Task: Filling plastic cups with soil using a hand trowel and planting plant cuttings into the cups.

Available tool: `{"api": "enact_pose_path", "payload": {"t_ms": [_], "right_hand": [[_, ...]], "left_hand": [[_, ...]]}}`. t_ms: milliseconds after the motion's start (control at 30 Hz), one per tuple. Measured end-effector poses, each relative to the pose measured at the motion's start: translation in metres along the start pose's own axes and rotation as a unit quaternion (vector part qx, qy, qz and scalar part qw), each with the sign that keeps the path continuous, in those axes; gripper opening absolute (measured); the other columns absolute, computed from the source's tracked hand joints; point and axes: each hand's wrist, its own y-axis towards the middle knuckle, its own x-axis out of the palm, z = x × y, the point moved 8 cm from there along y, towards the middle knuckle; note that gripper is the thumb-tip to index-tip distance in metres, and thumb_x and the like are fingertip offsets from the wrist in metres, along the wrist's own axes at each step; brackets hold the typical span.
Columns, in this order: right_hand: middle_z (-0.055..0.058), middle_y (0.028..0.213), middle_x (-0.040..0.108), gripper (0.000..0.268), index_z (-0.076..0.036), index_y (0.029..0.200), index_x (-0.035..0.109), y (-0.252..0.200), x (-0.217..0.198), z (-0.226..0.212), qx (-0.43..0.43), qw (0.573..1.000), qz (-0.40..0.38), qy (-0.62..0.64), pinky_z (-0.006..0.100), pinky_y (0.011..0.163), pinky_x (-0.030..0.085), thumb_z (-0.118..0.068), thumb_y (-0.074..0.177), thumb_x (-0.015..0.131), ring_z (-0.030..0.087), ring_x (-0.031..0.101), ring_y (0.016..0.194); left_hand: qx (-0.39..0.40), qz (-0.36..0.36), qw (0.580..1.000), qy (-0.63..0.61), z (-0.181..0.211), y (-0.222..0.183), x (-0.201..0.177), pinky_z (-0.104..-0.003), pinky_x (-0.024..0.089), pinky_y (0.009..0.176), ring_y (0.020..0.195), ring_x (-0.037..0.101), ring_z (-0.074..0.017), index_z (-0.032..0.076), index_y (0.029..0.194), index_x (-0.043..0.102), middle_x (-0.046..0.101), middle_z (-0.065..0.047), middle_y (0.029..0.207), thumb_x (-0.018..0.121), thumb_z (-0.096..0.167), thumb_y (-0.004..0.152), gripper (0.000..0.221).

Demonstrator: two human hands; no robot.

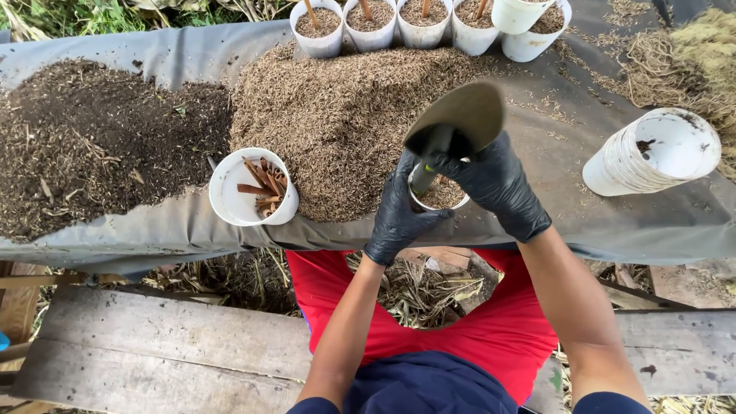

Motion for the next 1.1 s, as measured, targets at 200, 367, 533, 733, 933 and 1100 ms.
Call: {"api": "enact_pose_path", "payload": {"t_ms": [200,367,533,733,933,1100], "right_hand": [[0.009,0.088,0.072,0.03,0.001,0.104,0.073,-0.014,-0.003,0.002,0.042,0.999,0.001,0.026,0.043,0.089,0.06,0.008,0.08,0.088,0.02,0.074,0.091],[0.012,0.09,0.073,0.033,0.001,0.11,0.071,-0.026,-0.021,0.018,0.073,0.997,0.018,0.028,0.045,0.088,0.062,0.008,0.081,0.086,0.023,0.075,0.09],[0.012,0.091,0.073,0.033,0.001,0.109,0.071,-0.041,-0.038,0.03,0.076,0.996,0.031,0.026,0.044,0.087,0.062,0.01,0.08,0.085,0.022,0.074,0.09],[0.01,0.093,0.073,0.034,0.001,0.111,0.071,-0.059,-0.055,0.039,0.105,0.993,0.056,0.006,0.041,0.088,0.061,0.01,0.08,0.084,0.019,0.073,0.091],[0.01,0.092,0.072,0.037,-0.001,0.11,0.071,-0.055,-0.047,0.034,0.132,0.989,0.062,0.008,0.042,0.09,0.062,0.009,0.078,0.086,0.021,0.074,0.091],[0.011,0.091,0.073,0.031,-0.001,0.106,0.07,-0.051,-0.055,0.022,0.128,0.989,0.073,-0.022,0.045,0.091,0.06,0.006,0.081,0.086,0.022,0.074,0.09]], "left_hand": [[0.001,0.0,1.0,0.02,-0.013,-0.002,0.003,-0.053,0.044,0.115,0.134,0.056,-0.0403,0.009,0.15,0.047,0.061,-0.019,0.139,0.102,0.028,0.053,0.113],[0.064,0.018,0.996,0.052,-0.032,0.0,0.0,-0.057,0.042,0.116,0.133,0.054,-0.0465,0.002,0.155,0.037,0.057,-0.027,0.139,0.102,0.031,0.055,0.123],[0.077,0.018,0.996,0.047,-0.03,-0.001,0.001,-0.054,0.041,0.117,0.134,0.054,-0.0437,0.002,0.158,0.034,0.057,-0.024,0.141,0.1,0.034,0.058,0.123],[0.082,0.012,0.996,0.037,-0.035,0.0,0.001,-0.053,0.041,0.118,0.135,0.054,-0.042,0.001,0.159,0.033,0.058,-0.022,0.142,0.1,0.034,0.059,0.125],[0.077,0.009,0.996,0.039,-0.037,-0.002,0.001,-0.052,0.041,0.119,0.136,0.053,-0.0405,0.002,0.159,0.032,0.057,-0.021,0.144,0.101,0.033,0.058,0.126],[0.083,0.02,0.996,0.027,-0.034,-0.002,-0.001,-0.052,0.041,0.119,0.136,0.053,-0.0408,0.001,0.158,0.034,0.057,-0.021,0.144,0.101,0.032,0.059,0.123]]}}
